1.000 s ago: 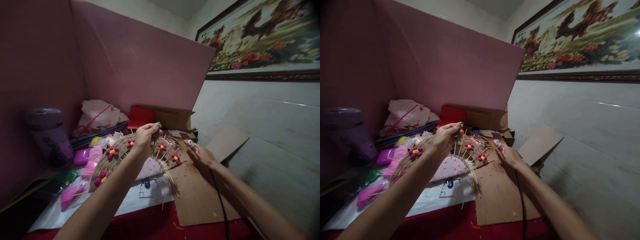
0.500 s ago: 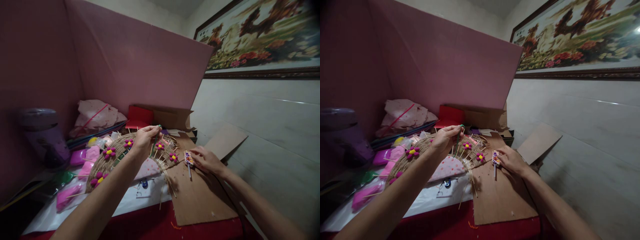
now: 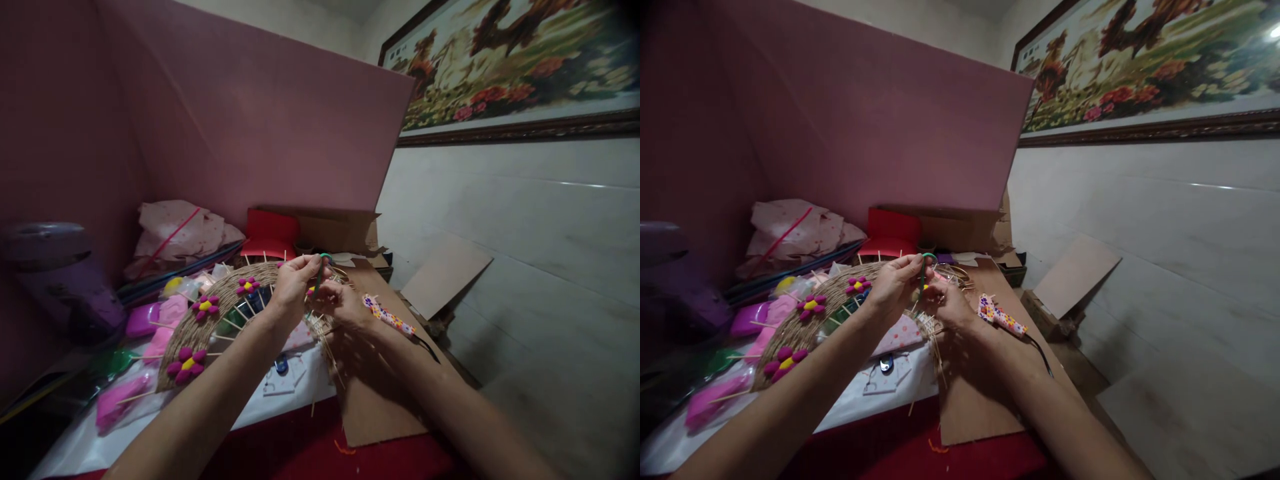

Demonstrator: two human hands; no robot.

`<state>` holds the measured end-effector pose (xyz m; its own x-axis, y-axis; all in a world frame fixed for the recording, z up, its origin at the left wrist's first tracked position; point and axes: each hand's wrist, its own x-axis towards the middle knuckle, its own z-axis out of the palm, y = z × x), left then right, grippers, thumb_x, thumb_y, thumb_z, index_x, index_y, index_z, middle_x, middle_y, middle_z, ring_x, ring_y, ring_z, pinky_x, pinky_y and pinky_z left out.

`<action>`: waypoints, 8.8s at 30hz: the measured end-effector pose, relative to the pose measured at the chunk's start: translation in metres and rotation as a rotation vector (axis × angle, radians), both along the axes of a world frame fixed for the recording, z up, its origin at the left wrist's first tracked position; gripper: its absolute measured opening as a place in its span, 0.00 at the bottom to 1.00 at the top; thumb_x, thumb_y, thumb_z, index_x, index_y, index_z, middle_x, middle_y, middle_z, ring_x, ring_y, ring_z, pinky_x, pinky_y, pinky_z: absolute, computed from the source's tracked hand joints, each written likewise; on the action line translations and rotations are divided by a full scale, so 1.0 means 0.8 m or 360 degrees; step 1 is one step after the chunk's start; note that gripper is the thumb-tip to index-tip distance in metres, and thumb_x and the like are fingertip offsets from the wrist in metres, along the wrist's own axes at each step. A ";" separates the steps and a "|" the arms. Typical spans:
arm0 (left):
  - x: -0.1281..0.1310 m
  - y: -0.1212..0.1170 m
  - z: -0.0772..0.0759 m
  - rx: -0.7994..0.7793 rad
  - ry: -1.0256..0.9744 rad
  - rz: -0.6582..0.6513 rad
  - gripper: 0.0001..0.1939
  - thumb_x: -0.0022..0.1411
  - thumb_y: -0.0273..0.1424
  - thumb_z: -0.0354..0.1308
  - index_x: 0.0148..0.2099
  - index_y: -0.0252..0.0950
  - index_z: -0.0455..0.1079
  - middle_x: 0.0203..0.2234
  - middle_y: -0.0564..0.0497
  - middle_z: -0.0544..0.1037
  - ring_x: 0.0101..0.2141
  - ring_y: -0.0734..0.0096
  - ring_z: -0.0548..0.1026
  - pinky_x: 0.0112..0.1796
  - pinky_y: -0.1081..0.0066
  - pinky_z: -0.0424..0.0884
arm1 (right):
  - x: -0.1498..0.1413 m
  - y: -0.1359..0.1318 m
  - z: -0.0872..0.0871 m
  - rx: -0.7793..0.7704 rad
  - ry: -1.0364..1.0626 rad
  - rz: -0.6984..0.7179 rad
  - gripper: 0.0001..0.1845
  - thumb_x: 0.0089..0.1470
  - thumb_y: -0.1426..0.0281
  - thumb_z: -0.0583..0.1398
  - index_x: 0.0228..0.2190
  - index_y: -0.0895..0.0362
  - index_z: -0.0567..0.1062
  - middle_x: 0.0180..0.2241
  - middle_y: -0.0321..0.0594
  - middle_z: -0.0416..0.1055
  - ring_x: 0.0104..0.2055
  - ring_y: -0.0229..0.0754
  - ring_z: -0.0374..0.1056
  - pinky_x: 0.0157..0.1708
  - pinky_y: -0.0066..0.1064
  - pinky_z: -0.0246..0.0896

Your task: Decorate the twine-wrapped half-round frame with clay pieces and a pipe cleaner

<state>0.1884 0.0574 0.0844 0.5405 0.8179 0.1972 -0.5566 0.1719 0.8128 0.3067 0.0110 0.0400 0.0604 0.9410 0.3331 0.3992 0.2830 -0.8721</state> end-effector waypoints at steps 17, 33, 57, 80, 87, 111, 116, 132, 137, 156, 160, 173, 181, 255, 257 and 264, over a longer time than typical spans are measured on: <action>0.044 0.026 -0.036 0.0245 0.0218 0.0332 0.12 0.41 0.35 0.69 0.25 0.31 0.74 0.18 0.54 0.73 0.20 0.79 0.66 0.24 0.77 0.60 | 0.049 0.006 -0.019 -0.0208 -0.0415 -0.0271 0.10 0.43 0.64 0.61 0.22 0.60 0.73 0.21 0.35 0.67 0.25 0.36 0.60 0.27 0.28 0.56; 0.042 0.042 -0.048 0.0376 0.0302 0.0368 0.14 0.44 0.38 0.67 0.27 0.31 0.74 0.18 0.54 0.73 0.20 0.78 0.66 0.23 0.77 0.60 | 0.066 0.025 -0.029 -0.0114 -0.0584 -0.0365 0.07 0.45 0.68 0.59 0.22 0.59 0.75 0.22 0.35 0.70 0.26 0.38 0.64 0.28 0.27 0.58; 0.044 0.041 -0.049 0.0429 0.0377 0.0448 0.09 0.43 0.33 0.65 0.26 0.31 0.74 0.17 0.54 0.71 0.20 0.77 0.64 0.23 0.76 0.57 | 0.059 0.023 -0.031 0.0073 -0.0839 -0.0565 0.11 0.51 0.72 0.57 0.21 0.58 0.75 0.24 0.39 0.72 0.28 0.40 0.66 0.28 0.28 0.56; 0.043 0.040 -0.049 0.0398 0.0327 0.0391 0.08 0.42 0.32 0.66 0.25 0.32 0.74 0.19 0.52 0.74 0.23 0.75 0.67 0.26 0.75 0.61 | 0.045 -0.032 -0.042 0.0312 -0.1495 -0.0566 0.06 0.52 0.76 0.60 0.29 0.55 0.77 0.34 0.40 0.71 0.40 0.45 0.60 0.39 0.35 0.53; 0.044 0.038 -0.047 0.0391 0.0329 0.0360 0.08 0.42 0.31 0.65 0.25 0.32 0.74 0.20 0.51 0.76 0.24 0.74 0.69 0.28 0.74 0.63 | 0.040 -0.031 -0.041 0.0277 -0.1705 -0.0532 0.07 0.53 0.74 0.59 0.30 0.55 0.78 0.34 0.43 0.70 0.40 0.46 0.59 0.37 0.35 0.51; 0.044 0.034 -0.044 0.0403 0.0312 0.0273 0.08 0.42 0.31 0.66 0.24 0.31 0.74 0.19 0.51 0.76 0.23 0.74 0.70 0.28 0.73 0.63 | 0.042 -0.035 -0.045 0.0338 -0.1646 -0.0550 0.09 0.56 0.73 0.56 0.32 0.56 0.77 0.34 0.43 0.68 0.40 0.45 0.59 0.38 0.35 0.50; 0.043 0.032 -0.042 0.0416 0.0320 0.0253 0.08 0.43 0.31 0.65 0.26 0.31 0.74 0.20 0.51 0.76 0.24 0.74 0.70 0.28 0.73 0.63 | 0.042 -0.033 -0.046 0.0298 -0.1709 -0.0501 0.09 0.55 0.73 0.57 0.32 0.57 0.77 0.36 0.44 0.68 0.40 0.46 0.58 0.38 0.35 0.51; 0.055 0.034 -0.041 0.0329 0.0245 0.0148 0.15 0.41 0.37 0.68 0.27 0.31 0.74 0.22 0.49 0.78 0.24 0.73 0.72 0.28 0.74 0.66 | 0.047 -0.027 -0.027 0.0403 -0.1951 -0.0369 0.14 0.54 0.73 0.56 0.43 0.56 0.75 0.42 0.47 0.70 0.45 0.49 0.57 0.42 0.39 0.50; 0.060 0.037 -0.042 0.0317 0.0235 0.0115 0.16 0.40 0.38 0.69 0.28 0.31 0.74 0.23 0.47 0.78 0.26 0.71 0.73 0.28 0.73 0.66 | 0.048 -0.025 -0.027 0.0405 -0.1991 -0.0398 0.16 0.53 0.74 0.57 0.45 0.56 0.73 0.42 0.48 0.70 0.44 0.50 0.57 0.40 0.39 0.50; 0.066 0.058 -0.049 0.0329 0.0263 0.0170 0.15 0.41 0.37 0.68 0.28 0.30 0.74 0.22 0.47 0.78 0.26 0.70 0.74 0.31 0.71 0.68 | 0.053 -0.020 -0.025 0.0370 -0.2027 -0.0471 0.08 0.54 0.71 0.57 0.36 0.58 0.75 0.38 0.46 0.70 0.42 0.48 0.58 0.38 0.37 0.49; 0.063 0.061 -0.047 0.0386 0.0302 0.0210 0.15 0.41 0.37 0.67 0.27 0.30 0.74 0.21 0.48 0.77 0.25 0.71 0.72 0.30 0.72 0.66 | 0.054 -0.013 -0.027 0.0347 -0.2061 -0.0485 0.10 0.54 0.71 0.57 0.39 0.59 0.74 0.39 0.47 0.70 0.42 0.48 0.58 0.38 0.37 0.49; 0.060 0.071 -0.052 0.0545 0.0454 0.0407 0.11 0.44 0.35 0.64 0.27 0.31 0.73 0.17 0.54 0.72 0.19 0.78 0.65 0.22 0.76 0.60 | 0.051 -0.008 -0.025 0.0348 -0.2064 -0.0474 0.07 0.53 0.72 0.58 0.35 0.58 0.74 0.41 0.44 0.70 0.43 0.48 0.58 0.40 0.37 0.51; 0.056 0.081 -0.052 0.0718 0.0624 0.0617 0.06 0.46 0.30 0.63 0.27 0.32 0.75 0.21 0.52 0.75 0.23 0.74 0.70 0.27 0.74 0.65 | 0.054 0.004 -0.027 0.0359 -0.1984 -0.0426 0.09 0.54 0.72 0.57 0.38 0.58 0.75 0.39 0.46 0.70 0.42 0.47 0.58 0.41 0.36 0.52; 0.018 0.084 -0.050 0.1641 0.1558 0.1364 0.07 0.55 0.29 0.59 0.30 0.44 0.78 0.37 0.48 0.77 0.45 0.54 0.64 0.43 0.57 0.59 | 0.043 0.117 0.011 0.0121 -0.0150 -0.0448 0.16 0.46 0.60 0.60 0.25 0.62 0.77 0.21 0.38 0.74 0.24 0.37 0.66 0.26 0.27 0.60; 0.017 0.086 -0.048 0.1590 0.1521 0.1390 0.07 0.54 0.28 0.59 0.30 0.43 0.78 0.36 0.48 0.77 0.44 0.54 0.64 0.43 0.58 0.60 | 0.044 0.116 0.010 0.0138 -0.0097 -0.0447 0.15 0.46 0.61 0.59 0.24 0.62 0.76 0.21 0.39 0.73 0.23 0.37 0.66 0.25 0.27 0.60; 0.015 0.090 -0.042 0.1583 0.1420 0.1346 0.14 0.58 0.26 0.54 0.45 0.43 0.74 0.41 0.49 0.77 0.45 0.57 0.64 0.44 0.60 0.59 | 0.037 0.114 0.014 0.0185 -0.0167 -0.0386 0.11 0.46 0.64 0.60 0.24 0.61 0.76 0.23 0.38 0.75 0.26 0.38 0.68 0.29 0.28 0.61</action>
<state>0.2007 0.1294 0.0505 0.2448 0.6734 0.6975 0.4881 -0.7072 0.5115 0.3362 0.1021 0.0508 0.2386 0.8584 0.4540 0.5537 0.2638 -0.7898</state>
